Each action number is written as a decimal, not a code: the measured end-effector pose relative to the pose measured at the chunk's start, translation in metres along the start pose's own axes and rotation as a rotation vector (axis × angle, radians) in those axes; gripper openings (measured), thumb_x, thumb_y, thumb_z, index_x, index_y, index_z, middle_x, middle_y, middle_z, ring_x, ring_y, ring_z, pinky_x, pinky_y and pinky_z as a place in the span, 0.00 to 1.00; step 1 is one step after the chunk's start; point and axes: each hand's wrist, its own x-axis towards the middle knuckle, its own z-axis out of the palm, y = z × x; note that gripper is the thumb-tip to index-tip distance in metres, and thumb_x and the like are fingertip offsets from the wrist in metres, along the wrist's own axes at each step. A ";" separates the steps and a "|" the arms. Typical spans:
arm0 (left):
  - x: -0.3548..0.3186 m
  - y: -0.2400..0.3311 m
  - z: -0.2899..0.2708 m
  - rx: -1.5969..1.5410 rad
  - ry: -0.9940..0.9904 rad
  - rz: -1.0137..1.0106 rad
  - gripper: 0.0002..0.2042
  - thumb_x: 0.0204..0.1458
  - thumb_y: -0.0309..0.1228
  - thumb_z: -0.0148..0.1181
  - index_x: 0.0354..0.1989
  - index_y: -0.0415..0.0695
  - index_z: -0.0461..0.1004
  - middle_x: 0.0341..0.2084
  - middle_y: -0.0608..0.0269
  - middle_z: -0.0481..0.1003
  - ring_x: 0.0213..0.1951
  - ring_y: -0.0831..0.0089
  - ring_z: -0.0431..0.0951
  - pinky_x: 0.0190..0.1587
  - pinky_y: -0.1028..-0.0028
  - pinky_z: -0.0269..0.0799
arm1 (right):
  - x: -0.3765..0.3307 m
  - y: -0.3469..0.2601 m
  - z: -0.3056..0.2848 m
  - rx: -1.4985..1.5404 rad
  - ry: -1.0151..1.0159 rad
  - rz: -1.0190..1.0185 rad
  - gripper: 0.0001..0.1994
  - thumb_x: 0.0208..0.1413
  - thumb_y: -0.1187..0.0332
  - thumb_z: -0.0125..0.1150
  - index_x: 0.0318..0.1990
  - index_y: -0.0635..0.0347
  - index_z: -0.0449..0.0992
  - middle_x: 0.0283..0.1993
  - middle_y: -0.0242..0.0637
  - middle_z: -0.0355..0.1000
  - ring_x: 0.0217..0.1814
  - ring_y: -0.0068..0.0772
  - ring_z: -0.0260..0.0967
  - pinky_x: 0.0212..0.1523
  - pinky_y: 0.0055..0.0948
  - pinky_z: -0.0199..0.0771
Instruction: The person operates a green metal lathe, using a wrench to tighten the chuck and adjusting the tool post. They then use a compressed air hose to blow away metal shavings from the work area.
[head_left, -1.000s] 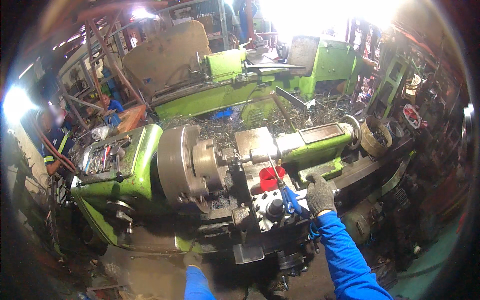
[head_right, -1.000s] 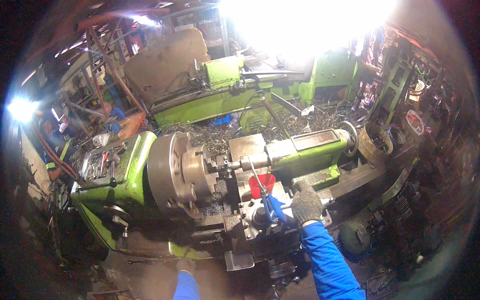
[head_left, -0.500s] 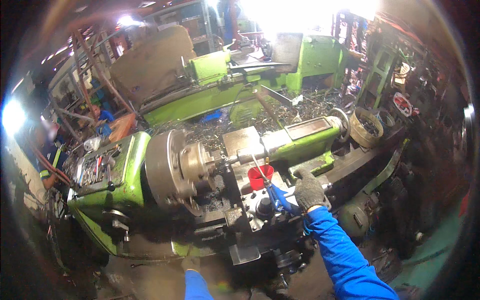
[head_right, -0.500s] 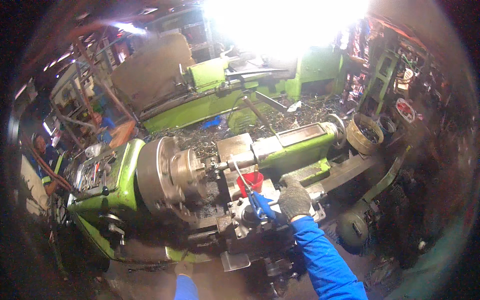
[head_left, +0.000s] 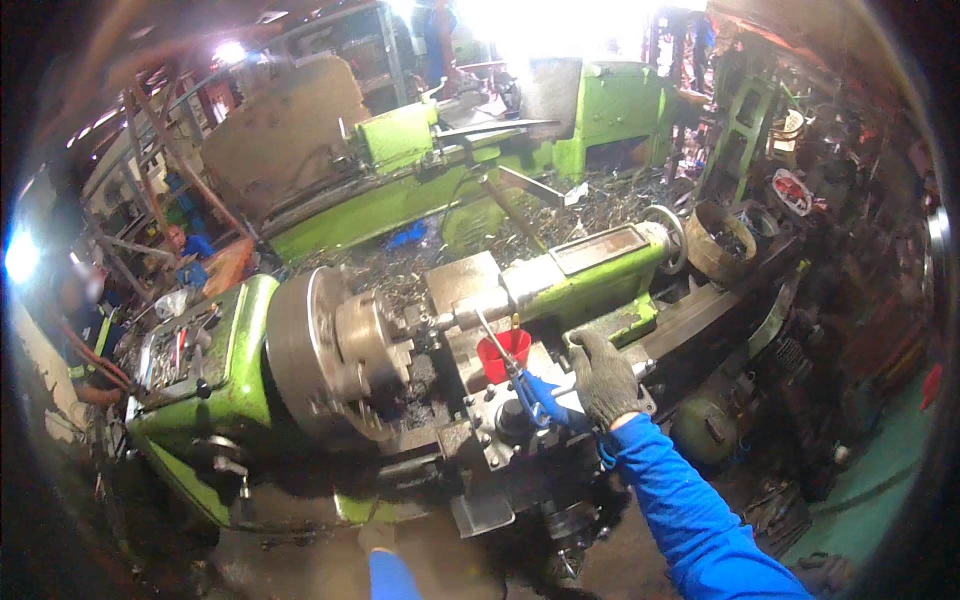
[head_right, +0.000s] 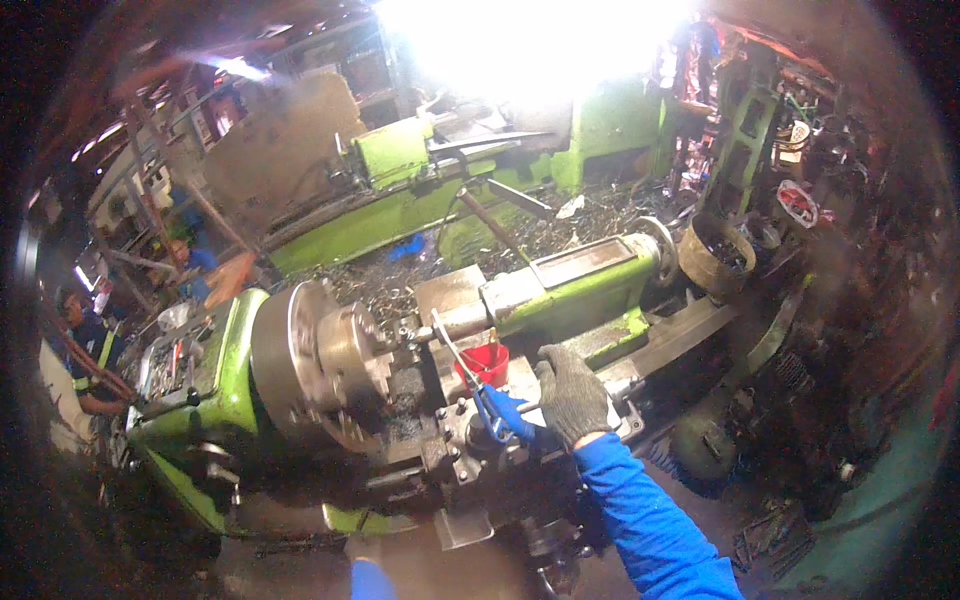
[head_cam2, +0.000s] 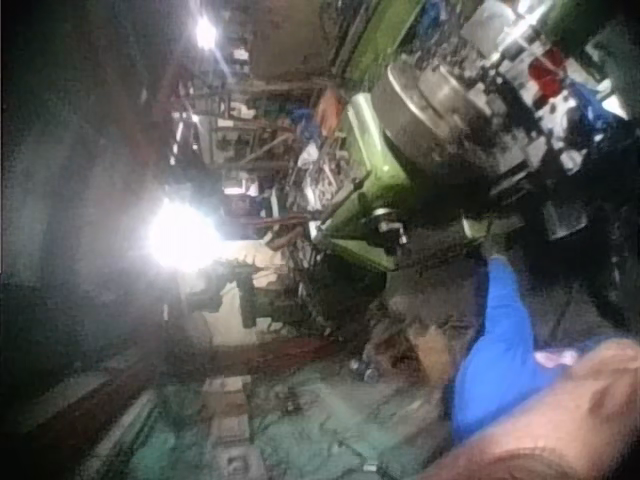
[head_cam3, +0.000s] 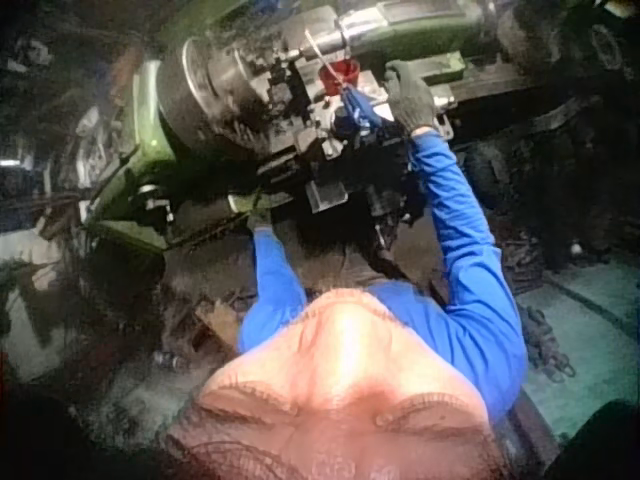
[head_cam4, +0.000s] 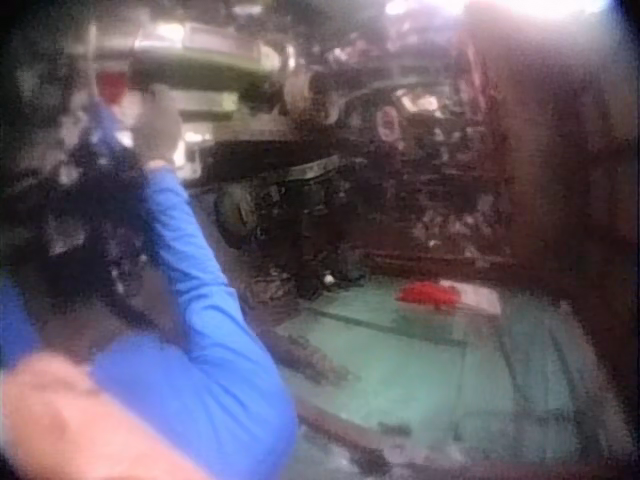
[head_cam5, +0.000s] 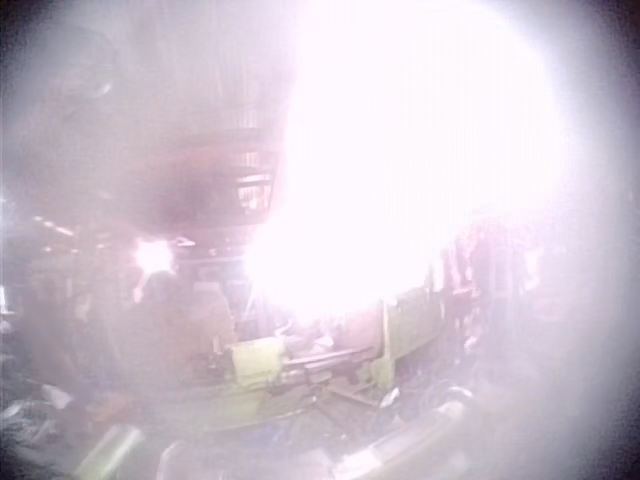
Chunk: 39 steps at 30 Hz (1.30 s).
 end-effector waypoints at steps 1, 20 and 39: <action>-0.004 -0.004 0.001 0.159 0.071 0.072 0.05 0.51 0.35 0.66 0.31 0.49 0.79 0.26 0.58 0.81 0.31 0.59 0.83 0.38 0.55 0.79 | 0.001 0.002 0.007 0.110 0.070 -0.123 0.15 0.61 0.65 0.61 0.53 0.58 0.78 0.53 0.50 0.78 0.56 0.56 0.76 0.57 0.49 0.75; -0.010 -0.026 0.079 0.873 -0.049 -0.028 0.27 0.58 0.51 0.62 0.62 0.50 0.71 0.47 0.45 0.81 0.49 0.55 0.84 0.49 0.41 0.77 | -0.029 -0.032 -0.006 -0.426 -0.063 -0.505 0.20 0.40 0.61 0.74 0.44 0.54 0.82 0.50 0.39 0.80 0.55 0.48 0.76 0.60 0.51 0.70; -0.246 0.308 0.092 0.430 0.254 0.434 0.22 0.64 0.40 0.59 0.58 0.34 0.76 0.55 0.42 0.78 0.58 0.44 0.76 0.64 0.54 0.69 | 0.173 -0.030 -0.023 0.473 -0.794 -0.153 0.28 0.66 0.60 0.61 0.71 0.58 0.66 0.61 0.45 0.76 0.52 0.31 0.77 0.50 0.32 0.81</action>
